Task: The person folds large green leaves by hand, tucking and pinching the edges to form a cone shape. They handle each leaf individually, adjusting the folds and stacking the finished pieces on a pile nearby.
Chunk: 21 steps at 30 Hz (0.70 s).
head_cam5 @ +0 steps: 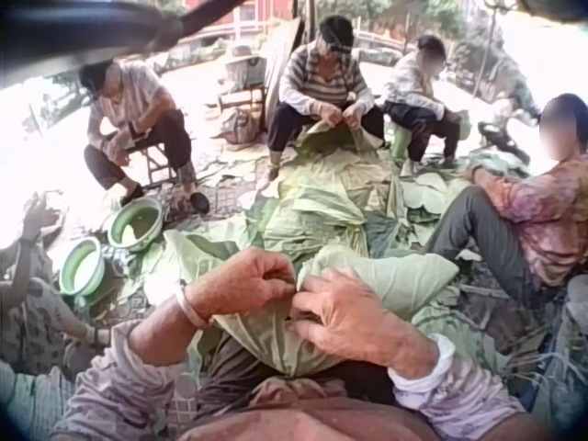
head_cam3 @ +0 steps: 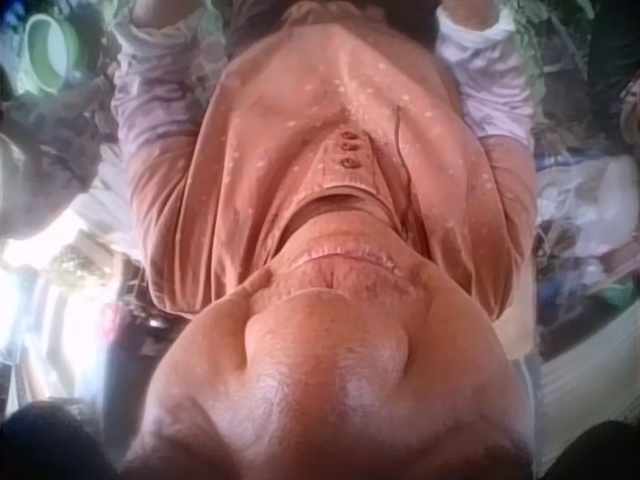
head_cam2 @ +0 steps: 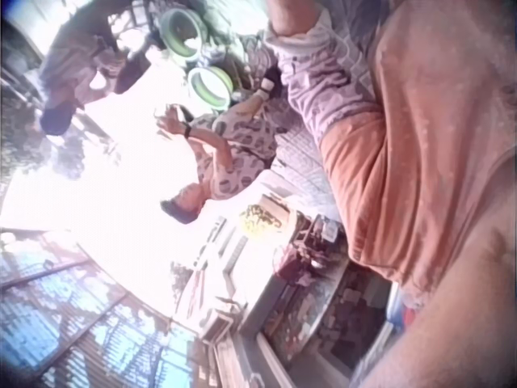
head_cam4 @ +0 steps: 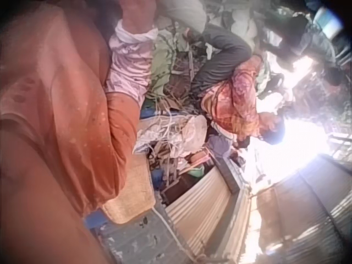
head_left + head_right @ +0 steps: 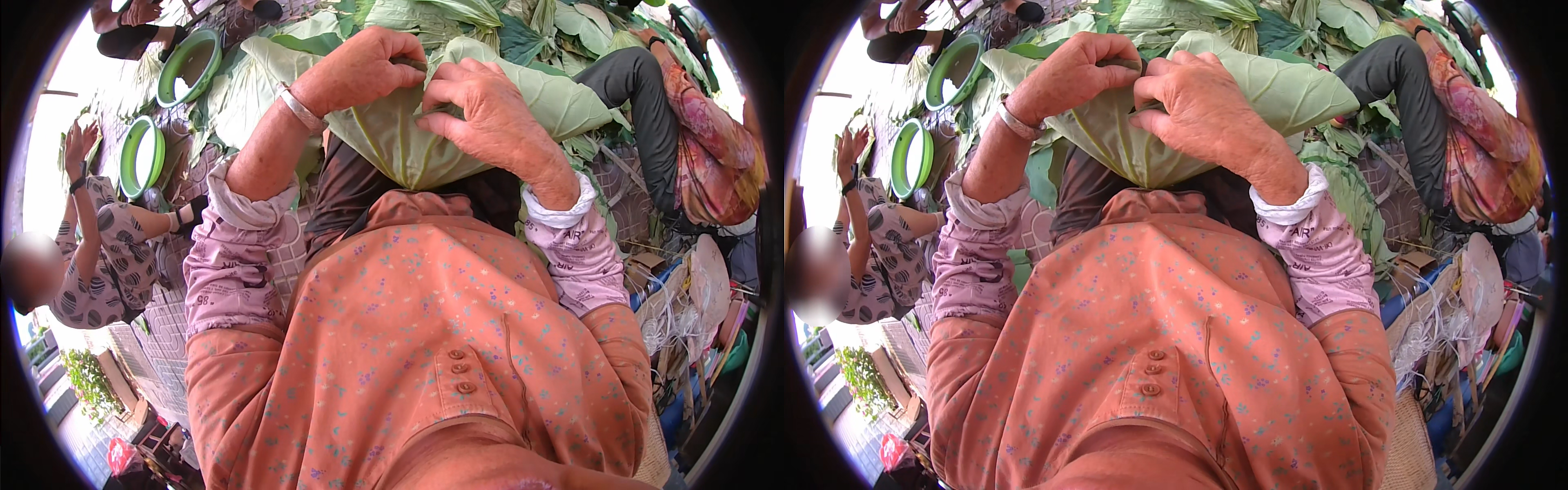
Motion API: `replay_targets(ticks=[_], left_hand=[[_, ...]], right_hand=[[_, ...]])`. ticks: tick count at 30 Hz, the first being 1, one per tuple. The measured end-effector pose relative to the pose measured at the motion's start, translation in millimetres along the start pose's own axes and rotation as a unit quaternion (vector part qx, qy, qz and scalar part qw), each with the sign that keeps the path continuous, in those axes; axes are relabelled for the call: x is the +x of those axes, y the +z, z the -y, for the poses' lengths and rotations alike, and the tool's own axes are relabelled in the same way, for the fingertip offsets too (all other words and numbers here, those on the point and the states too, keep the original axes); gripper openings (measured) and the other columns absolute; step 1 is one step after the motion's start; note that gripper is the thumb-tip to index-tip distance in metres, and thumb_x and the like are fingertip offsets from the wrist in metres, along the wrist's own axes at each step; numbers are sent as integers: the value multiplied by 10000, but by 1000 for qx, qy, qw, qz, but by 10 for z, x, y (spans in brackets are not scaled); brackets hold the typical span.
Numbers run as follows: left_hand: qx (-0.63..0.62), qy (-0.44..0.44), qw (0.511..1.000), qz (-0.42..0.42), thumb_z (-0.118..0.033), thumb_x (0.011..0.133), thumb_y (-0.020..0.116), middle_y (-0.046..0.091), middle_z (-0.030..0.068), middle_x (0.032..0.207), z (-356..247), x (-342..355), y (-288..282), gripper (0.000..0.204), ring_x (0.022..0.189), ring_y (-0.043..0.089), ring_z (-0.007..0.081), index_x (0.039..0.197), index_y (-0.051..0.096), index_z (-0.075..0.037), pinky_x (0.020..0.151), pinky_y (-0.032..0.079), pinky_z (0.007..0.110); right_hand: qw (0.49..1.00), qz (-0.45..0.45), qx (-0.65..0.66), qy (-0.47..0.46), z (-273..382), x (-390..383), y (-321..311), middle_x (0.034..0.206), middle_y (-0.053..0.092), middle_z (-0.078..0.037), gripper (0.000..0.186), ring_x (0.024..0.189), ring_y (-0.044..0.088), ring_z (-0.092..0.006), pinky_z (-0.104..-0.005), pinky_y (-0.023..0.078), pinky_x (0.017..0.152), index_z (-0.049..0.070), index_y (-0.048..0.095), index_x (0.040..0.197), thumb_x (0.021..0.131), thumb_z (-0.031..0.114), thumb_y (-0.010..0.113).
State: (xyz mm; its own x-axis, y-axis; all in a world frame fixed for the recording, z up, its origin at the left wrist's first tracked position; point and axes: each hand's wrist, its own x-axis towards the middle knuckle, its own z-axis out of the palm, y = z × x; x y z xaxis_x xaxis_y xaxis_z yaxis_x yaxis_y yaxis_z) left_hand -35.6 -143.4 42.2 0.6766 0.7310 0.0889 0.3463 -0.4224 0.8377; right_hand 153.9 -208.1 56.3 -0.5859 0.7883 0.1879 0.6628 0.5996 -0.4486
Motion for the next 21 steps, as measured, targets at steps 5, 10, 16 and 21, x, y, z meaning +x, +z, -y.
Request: replay_targets(ticks=[5, 10, 16, 21], left_hand=[[365, 230, 857, -282, -135, 748, 671, 591, 47, 881, -209, -67, 37, 273, 833, 568, 190, 1005, 596, -85, 719, 449, 289], [247, 87, 960, -99, -142, 765, 641, 607, 75, 795, -272, -379, 222, 158, 758, 592, 262, 914, 636, -90, 671, 466, 326], [152, -26, 988, -28, -142, 761, 645, 632, 106, 761, -189, -385, 283, 179, 698, 618, 249, 927, 646, -75, 651, 480, 313], [107, -26, 993, -33, -120, 766, 633, 626, 107, 735, -150, -369, 303, 141, 666, 614, 195, 892, 649, -60, 644, 476, 292]], right_hand=[[999, 14, 25, 37, -31, -17, -18, 796, 559, -43, 138, 850, 523, -247, -372, 392, 799, 85, 636, 801, 747, 213, 627], [999, -10, 25, 26, -77, 8, 24, 801, 575, -60, 139, 841, 532, -269, -382, 416, 780, 72, 634, 795, 742, 200, 627], [998, -12, 64, 20, -96, 13, 31, 791, 592, -75, 127, 837, 548, -285, -389, 432, 762, 56, 630, 768, 723, 174, 639], [996, -19, 87, 6, -117, 0, 44, 757, 550, -53, 109, 769, 497, -246, -337, 409, 714, 30, 580, 762, 712, 95, 652]])
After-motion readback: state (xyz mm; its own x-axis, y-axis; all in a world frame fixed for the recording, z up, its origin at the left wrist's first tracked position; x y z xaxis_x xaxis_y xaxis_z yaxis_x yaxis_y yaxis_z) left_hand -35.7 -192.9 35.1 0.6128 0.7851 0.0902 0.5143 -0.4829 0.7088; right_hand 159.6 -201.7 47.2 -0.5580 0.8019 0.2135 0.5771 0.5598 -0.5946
